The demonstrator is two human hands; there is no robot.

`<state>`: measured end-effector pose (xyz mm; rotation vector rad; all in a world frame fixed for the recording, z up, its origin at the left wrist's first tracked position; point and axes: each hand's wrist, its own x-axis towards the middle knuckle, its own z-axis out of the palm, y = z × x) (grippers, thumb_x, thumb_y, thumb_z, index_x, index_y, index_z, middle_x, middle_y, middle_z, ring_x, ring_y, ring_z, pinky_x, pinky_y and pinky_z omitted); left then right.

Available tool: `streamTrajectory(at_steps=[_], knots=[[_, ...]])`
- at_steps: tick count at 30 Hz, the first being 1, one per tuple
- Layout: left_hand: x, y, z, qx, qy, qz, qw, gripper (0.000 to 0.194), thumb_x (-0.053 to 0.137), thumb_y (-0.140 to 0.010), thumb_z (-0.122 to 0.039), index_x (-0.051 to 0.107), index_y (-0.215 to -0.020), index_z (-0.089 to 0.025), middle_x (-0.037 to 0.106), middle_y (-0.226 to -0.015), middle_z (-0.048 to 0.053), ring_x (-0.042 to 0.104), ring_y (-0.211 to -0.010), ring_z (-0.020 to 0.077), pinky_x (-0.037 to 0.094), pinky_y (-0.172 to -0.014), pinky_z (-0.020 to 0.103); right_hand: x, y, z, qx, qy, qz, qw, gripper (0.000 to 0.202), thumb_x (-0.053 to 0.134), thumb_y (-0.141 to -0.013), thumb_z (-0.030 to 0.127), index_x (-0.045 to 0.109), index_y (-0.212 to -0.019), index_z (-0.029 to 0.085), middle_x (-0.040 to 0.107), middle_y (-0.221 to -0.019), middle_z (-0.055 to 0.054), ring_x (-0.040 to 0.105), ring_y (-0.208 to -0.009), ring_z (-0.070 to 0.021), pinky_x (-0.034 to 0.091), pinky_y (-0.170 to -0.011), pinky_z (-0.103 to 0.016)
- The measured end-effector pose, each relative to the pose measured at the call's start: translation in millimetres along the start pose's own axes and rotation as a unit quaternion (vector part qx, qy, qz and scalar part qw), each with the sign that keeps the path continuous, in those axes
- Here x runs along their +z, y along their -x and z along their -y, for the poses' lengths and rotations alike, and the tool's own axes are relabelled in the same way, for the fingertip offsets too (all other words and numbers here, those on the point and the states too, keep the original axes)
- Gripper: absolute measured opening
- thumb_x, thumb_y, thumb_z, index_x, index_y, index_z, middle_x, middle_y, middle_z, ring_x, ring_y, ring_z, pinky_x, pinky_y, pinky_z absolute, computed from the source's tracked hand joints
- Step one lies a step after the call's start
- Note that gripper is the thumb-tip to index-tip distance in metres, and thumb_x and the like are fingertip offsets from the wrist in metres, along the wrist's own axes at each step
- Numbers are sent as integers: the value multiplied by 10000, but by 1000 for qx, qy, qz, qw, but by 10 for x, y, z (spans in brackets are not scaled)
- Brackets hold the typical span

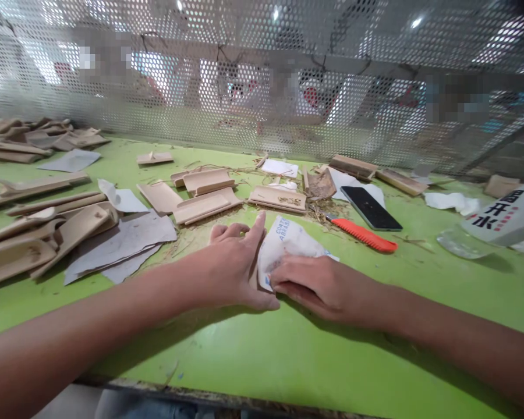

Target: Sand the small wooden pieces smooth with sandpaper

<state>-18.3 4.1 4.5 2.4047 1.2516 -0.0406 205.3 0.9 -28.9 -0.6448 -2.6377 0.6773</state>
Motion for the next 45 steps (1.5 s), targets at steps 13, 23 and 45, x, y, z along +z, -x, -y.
streamTrajectory(at_steps=[13, 23, 45], knots=[[-4, 3, -13, -4, 9, -5, 1000, 1398, 699, -710, -653, -112, -1640, 6, 677, -1293, 204, 346, -1428, 452, 245, -1147, 556, 9, -5, 30, -9, 18, -3, 1000, 246, 470, -1088, 231, 695, -1057, 138, 730, -951, -99, 636, -814, -198, 491, -742, -301], [-17, 21, -25, -1, -1, 8, 1000, 1412, 698, -738, -656, -173, -1616, 26, 698, -1221, 196, 390, -1361, 433, 244, -1131, 542, 37, -7, 39, -18, 31, -29, 999, 263, 459, -1092, 234, 696, -1043, 130, 719, -929, -105, 626, -803, -205, 487, -722, -309], [-1, 36, -32, 8, 0, -3, 1000, 1404, 682, -733, -633, -230, -1610, -26, 728, -1042, 112, 425, -1321, 421, 246, -1112, 531, 19, -94, 154, 27, 38, 5, 999, 237, 481, -1070, 207, 684, -968, 140, 708, -897, -92, 588, -799, -206, 456, -732, -313]])
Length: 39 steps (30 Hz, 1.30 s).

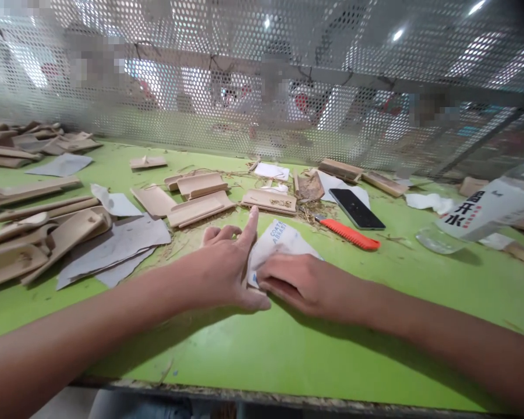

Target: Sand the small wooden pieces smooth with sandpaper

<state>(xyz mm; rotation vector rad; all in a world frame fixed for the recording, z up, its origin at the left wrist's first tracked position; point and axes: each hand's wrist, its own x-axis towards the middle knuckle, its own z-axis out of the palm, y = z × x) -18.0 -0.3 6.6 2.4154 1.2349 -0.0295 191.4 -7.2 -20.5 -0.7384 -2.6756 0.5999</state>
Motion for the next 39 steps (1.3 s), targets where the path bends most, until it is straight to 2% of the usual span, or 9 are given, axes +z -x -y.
streamTrajectory(at_steps=[6, 10, 14, 17, 21, 28, 33, 36, 39], knots=[[-6, 3, -2, 5, 3, -4, 1000, 1410, 683, -731, -647, -213, -1613, -9, 723, -1041, 124, 407, -1332, 427, 240, -1104, 527, -25, -8, 46, 13, -8, 30, 999, 235, 478, -1067, 201, 665, -930, 165, 696, -877, -69, 580, -781, -193, 452, -723, -302], [11, 0, 10, 2, 3, -1, 1000, 1407, 685, -741, -635, -231, -1606, -8, 731, -984, 106, 434, -1282, 423, 269, -1070, 526, -28, -23, 52, 39, 15, 6, 999, 216, 497, -1064, 216, 659, -932, 164, 694, -870, -74, 572, -780, -203, 441, -714, -315], [28, -4, 28, 22, 0, -16, 1000, 1411, 668, -745, -657, -233, -1600, 13, 727, -1106, 155, 409, -1325, 414, 233, -1095, 514, -32, -33, 52, 30, 2, 32, 999, 219, 505, -1061, 209, 657, -907, 168, 685, -852, -59, 572, -769, -193, 437, -704, -301], [29, -6, 35, 17, -11, -9, 1000, 1414, 671, -749, -670, -214, -1601, 31, 730, -1110, 173, 417, -1321, 410, 253, -1077, 493, -37, -42, 52, 44, 18, 7, 999, 221, 500, -1061, 209, 664, -923, 155, 694, -871, -82, 582, -790, -210, 441, -720, -319], [29, -10, 36, 28, -15, -19, 999, 1443, 681, -726, -708, -193, -1611, 23, 730, -1146, 186, 417, -1336, 414, 225, -1094, 501, -48, -50, 68, 37, 7, 50, 998, 220, 512, -1046, 183, 662, -887, 158, 692, -848, -68, 581, -769, -198, 439, -712, -307], [39, -18, 37, 25, -29, -17, 999, 1515, 710, -688, -792, -119, -1611, 78, 726, -1173, 223, 434, -1311, 428, 204, -1107, 497, -61, -60, 67, 65, -17, 61, 996, 228, 512, -1059, 225, 682, -926, 152, 707, -869, -74, 606, -770, -197, 438, -710, -305], [52, -24, 43, 32, -39, -20, 999, 1474, 666, -714, -804, -92, -1615, 83, 755, -1058, 187, 444, -1291, 444, 214, -1086, 518, -75, -49, 62, 97, -12, 31, 995, 253, 508, -1069, 284, 689, -953, 150, 694, -870, -77, 597, -778, -204, 427, -714, -310], [53, -30, 37, 20, -31, -21, 999, 1480, 706, -690, -778, -69, -1624, 68, 746, -1124, 200, 453, -1281, 444, 221, -1077, 518, -85, -33, 76, 91, -45, 66, 993, 255, 507, -1070, 289, 693, -953, 159, 701, -873, -62, 603, -774, -191, 429, -721, -299], [52, -30, 34, 26, -36, -19, 999, 1460, 701, -690, -785, -26, -1631, 62, 747, -1130, 199, 451, -1294, 440, 223, -1081, 511, -91, -23, 94, 117, -43, 30, 992, 242, 510, -1067, 289, 692, -982, 154, 702, -896, -68, 604, -791, -194, 429, -727, -302]])
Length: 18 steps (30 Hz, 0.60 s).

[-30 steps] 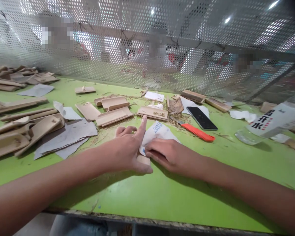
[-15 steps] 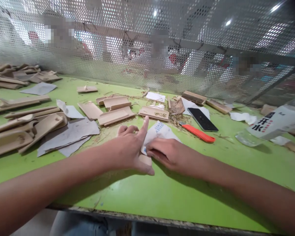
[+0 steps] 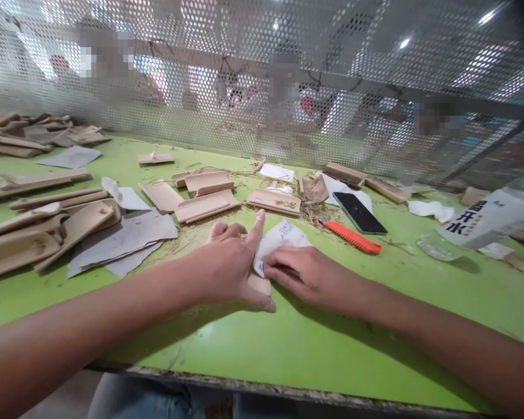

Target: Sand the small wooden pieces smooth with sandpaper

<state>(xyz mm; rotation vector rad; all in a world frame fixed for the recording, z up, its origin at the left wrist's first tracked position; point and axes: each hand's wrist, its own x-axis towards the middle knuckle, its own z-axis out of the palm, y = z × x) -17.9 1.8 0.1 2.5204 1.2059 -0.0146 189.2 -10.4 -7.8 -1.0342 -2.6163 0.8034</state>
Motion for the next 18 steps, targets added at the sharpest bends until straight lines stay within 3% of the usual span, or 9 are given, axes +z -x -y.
streamTrajectory(at_steps=[5, 9, 13, 16, 18], knots=[[8, 4, -3, -4, -4, -1, 1000, 1450, 691, -713, -770, -46, -1620, 87, 739, -1135, 212, 439, -1312, 448, 222, -1079, 514, 8, 4, 11, -3, -12, 37, 999, 258, 505, -1067, 299, 692, -945, 170, 698, -866, -51, 600, -761, -181, 427, -714, -292], [12, 7, -9, -15, -12, 9, 1000, 1476, 721, -693, -775, -37, -1621, 88, 750, -1082, 197, 431, -1323, 449, 216, -1101, 525, -1, 18, 11, 26, 5, -6, 1000, 247, 500, -1068, 301, 685, -977, 167, 698, -890, -60, 602, -777, -188, 426, -713, -301], [-5, 27, -9, -5, -7, 4, 1000, 1445, 731, -708, -757, -3, -1626, 84, 735, -1123, 212, 469, -1270, 440, 251, -1092, 539, -27, 91, -2, 13, -24, 42, 999, 258, 499, -1072, 325, 695, -983, 182, 705, -896, -40, 611, -783, -178, 431, -721, -294], [-26, 56, -2, -3, -3, 9, 1000, 1368, 710, -754, -748, 51, -1638, 61, 714, -1212, 249, 446, -1301, 446, 253, -1104, 577, -49, 115, -82, 63, -36, -68, 995, 258, 504, -1073, 368, 683, -995, 198, 708, -923, -27, 613, -799, -175, 429, -719, -291], [-34, 78, 6, -2, 3, 12, 1000, 1264, 695, -774, -756, 180, -1646, -1, 630, -1405, 263, 394, -1375, 451, 229, -1140, 599, -59, 102, -156, 92, -32, -163, 982, 236, 507, -1068, 373, 650, -985, 204, 693, -924, -20, 602, -797, -174, 425, -708, -288]])
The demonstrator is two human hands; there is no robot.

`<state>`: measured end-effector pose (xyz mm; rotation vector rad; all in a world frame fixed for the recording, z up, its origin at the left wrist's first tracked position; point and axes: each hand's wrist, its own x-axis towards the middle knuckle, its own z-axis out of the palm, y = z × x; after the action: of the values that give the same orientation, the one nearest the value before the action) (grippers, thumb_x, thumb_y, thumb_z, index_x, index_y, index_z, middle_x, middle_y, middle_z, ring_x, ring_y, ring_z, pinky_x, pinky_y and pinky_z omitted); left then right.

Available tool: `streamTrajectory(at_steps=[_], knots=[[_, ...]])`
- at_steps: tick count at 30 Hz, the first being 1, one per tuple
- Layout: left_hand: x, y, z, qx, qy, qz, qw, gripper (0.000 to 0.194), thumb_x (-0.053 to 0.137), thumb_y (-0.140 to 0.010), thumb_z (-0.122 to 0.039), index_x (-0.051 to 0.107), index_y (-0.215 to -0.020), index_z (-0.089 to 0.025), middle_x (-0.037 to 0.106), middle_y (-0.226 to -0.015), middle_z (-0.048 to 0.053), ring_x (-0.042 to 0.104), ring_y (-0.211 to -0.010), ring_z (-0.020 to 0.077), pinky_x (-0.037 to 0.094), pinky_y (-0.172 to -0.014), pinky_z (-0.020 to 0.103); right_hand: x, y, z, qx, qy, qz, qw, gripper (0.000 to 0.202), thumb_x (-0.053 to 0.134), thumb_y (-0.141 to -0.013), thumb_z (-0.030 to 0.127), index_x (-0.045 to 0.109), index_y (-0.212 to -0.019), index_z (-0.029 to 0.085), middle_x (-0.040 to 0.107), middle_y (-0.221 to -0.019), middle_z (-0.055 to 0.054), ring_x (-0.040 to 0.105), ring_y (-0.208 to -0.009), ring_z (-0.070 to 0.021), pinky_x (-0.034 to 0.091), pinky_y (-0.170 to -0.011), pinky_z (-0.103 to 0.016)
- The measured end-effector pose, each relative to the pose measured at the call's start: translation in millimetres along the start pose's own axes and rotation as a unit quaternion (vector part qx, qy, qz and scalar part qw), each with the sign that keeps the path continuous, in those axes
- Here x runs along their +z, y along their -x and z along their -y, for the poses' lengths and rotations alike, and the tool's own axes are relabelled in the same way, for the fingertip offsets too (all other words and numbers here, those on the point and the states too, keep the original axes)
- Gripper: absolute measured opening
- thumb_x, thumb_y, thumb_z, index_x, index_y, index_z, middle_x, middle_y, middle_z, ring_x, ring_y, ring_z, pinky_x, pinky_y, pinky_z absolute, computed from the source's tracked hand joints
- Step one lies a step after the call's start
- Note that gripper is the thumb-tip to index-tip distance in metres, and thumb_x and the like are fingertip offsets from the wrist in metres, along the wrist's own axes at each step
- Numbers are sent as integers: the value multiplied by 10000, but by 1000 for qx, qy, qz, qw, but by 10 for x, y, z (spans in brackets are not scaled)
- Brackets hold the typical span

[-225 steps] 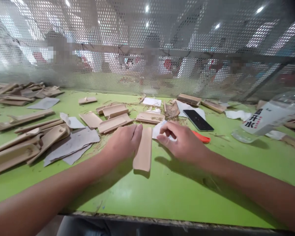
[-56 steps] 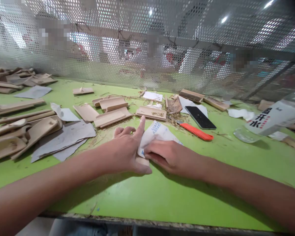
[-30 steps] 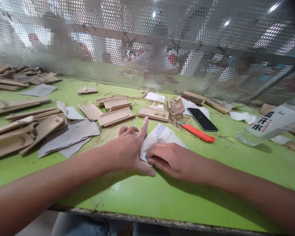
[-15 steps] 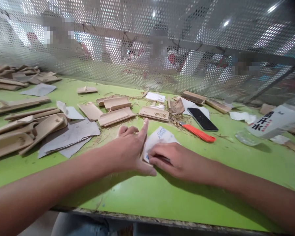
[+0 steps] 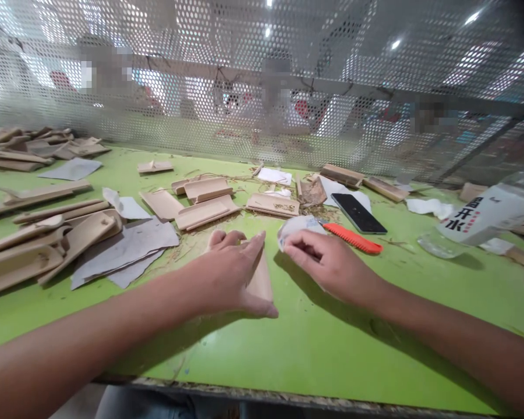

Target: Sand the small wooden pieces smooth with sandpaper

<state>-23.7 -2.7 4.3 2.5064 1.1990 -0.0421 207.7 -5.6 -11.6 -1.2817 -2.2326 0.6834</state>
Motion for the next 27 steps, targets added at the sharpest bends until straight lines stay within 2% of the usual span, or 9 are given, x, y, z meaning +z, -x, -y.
streamTrajectory(at_steps=[2, 4, 6, 11, 16, 19, 23, 27], knots=[[4, 17, 6, -1, 11, 8, 1000, 1168, 666, -786, -783, 283, -1638, -84, 459, -1609, 224, 313, -1457, 455, 196, -1181, 617, 7, -35, -58, 7, -3, -53, 999, 205, 513, -1061, 358, 619, -969, 209, 669, -885, -9, 582, -765, -168, 419, -686, -284], [25, 26, 8, -15, 30, 24, 999, 1115, 593, -824, -808, 264, -1651, -137, 290, -1714, 173, 214, -1522, 460, 174, -1202, 642, 25, -59, -93, 6, -5, -58, 998, 189, 520, -1054, 343, 608, -953, 211, 653, -856, 0, 568, -740, -162, 417, -676, -281], [56, 24, 3, -32, 49, 25, 998, 1027, 503, -893, -776, 230, -1657, -146, 251, -1728, 164, 168, -1545, 448, 192, -1201, 654, 45, -68, -108, 6, -5, -46, 999, 192, 524, -1052, 340, 615, -944, 211, 649, -839, 5, 554, -716, -156, 412, -661, -280], [111, -12, -25, -31, 78, -8, 996, 756, 468, -967, -598, 360, -1563, -145, 395, -1613, 187, 304, -1466, 396, 281, -1169, 610, 62, -62, -119, 1, -1, -46, 999, 181, 535, -1046, 326, 622, -934, 213, 647, -822, 13, 542, -698, -150, 400, -642, -276], [149, -67, -57, -83, 124, -63, 987, 753, 541, -926, -520, 314, -1569, -200, 512, -1438, 159, 431, -1328, 381, 341, -1108, 599, 51, -77, -140, 8, -1, -61, 998, 180, 532, -1041, 316, 611, -918, 211, 655, -835, 4, 558, -717, -158, 404, -652, -279], [185, -112, -38, -90, 144, -96, 981, 700, 558, -928, -454, 334, -1551, -227, 537, -1418, 133, 449, -1313, 362, 336, -1103, 582, 47, -87, -144, 8, 3, -66, 998, 185, 536, -1037, 317, 601, -901, 211, 639, -806, 8, 543, -700, -158, 390, -638, -278], [187, -159, 9, -85, 145, -109, 980, 521, 543, -960, -410, 473, -1447, -240, 579, -1367, 110, 476, -1294, 345, 344, -1084, 568, 40, -87, -133, 5, 4, -56, 998, 207, 531, -1043, 329, 596, -889, 208, 612, -776, 12, 518, -678, -155, 372, -623, -276], [107, -156, 52, -67, 131, -100, 984, 361, 520, -999, -437, 625, -1286, -247, 602, -1288, 97, 515, -1242, 341, 378, -1046, 554, 33, -82, -132, -6, 2, -40, 999, 210, 519, -1055, 336, 618, -924, 204, 623, -796, 3, 520, -685, -156, 378, -630, -278]])
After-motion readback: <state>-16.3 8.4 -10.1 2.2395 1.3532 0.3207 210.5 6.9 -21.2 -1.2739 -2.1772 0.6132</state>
